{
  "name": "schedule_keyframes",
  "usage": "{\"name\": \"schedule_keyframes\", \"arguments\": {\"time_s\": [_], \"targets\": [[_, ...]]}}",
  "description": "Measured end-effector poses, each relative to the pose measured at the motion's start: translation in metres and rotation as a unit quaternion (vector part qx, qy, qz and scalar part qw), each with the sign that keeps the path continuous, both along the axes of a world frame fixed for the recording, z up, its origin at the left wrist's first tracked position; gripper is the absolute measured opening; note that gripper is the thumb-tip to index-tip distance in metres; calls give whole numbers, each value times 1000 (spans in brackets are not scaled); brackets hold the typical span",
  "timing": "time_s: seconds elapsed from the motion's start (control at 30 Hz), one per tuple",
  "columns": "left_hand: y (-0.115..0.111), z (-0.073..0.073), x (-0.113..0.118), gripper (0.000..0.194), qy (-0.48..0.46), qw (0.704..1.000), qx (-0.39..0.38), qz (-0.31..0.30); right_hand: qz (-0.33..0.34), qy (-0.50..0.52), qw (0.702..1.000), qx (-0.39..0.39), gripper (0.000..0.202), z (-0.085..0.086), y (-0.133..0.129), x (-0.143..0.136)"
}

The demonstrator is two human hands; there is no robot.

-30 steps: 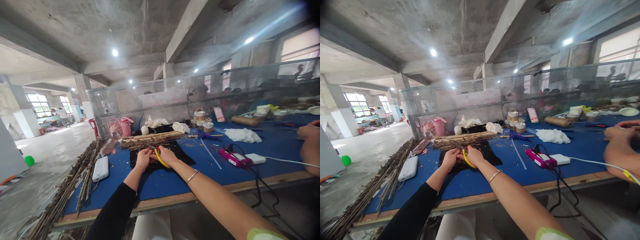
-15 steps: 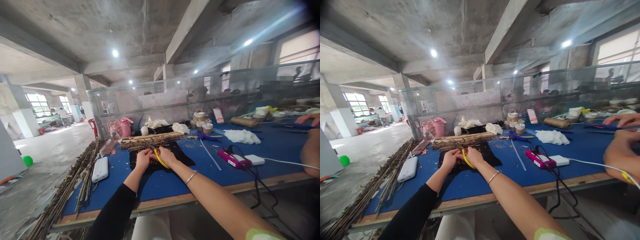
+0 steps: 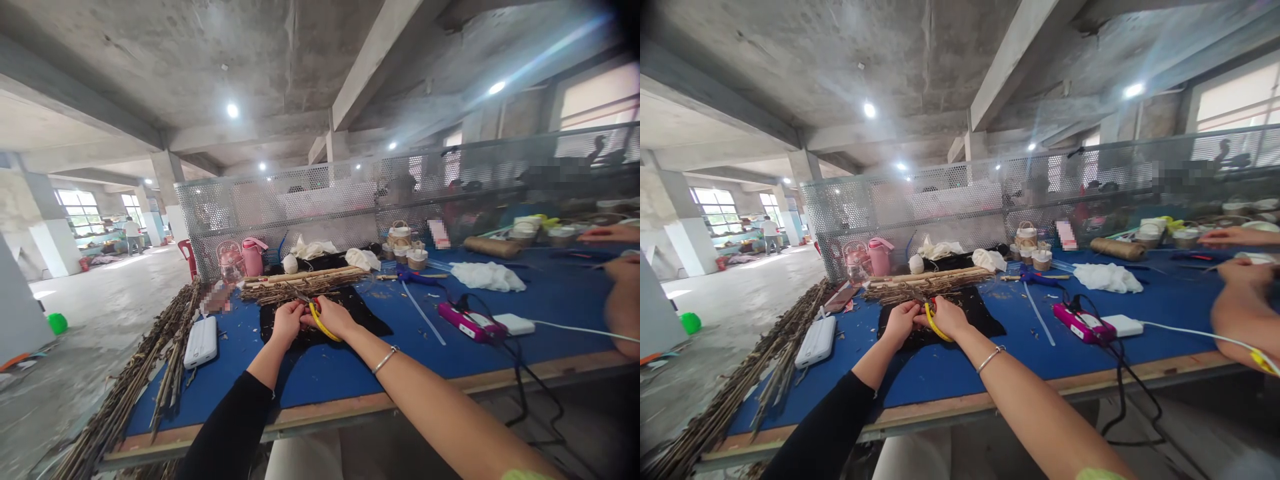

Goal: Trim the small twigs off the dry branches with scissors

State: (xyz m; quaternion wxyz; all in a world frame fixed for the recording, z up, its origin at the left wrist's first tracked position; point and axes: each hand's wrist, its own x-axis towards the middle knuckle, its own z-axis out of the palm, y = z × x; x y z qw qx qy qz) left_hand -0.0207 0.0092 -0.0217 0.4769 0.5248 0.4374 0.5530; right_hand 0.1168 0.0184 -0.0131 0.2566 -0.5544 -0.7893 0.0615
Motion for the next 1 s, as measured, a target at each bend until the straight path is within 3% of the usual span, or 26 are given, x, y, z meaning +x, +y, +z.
{"name": "schedule_keyframes", "arguments": {"time_s": [0.13,0.3,0.6,1.0], "targets": [[3,-3,-2,19,9,1000,-8,-11,18,10,1000,13,62,-2,2,1],[7,-7,-4,22,13,1000,-18,-19,-9,-19,1000,-2,60,1,0,1],[2,-3,-5,23,41,999,-2,20,-22,-43,998,-30,58,11,-3,1],[6,-6,-2,19,10,1000,11,-3,9,-17,1000,-4,61,1,-2,0]]}}
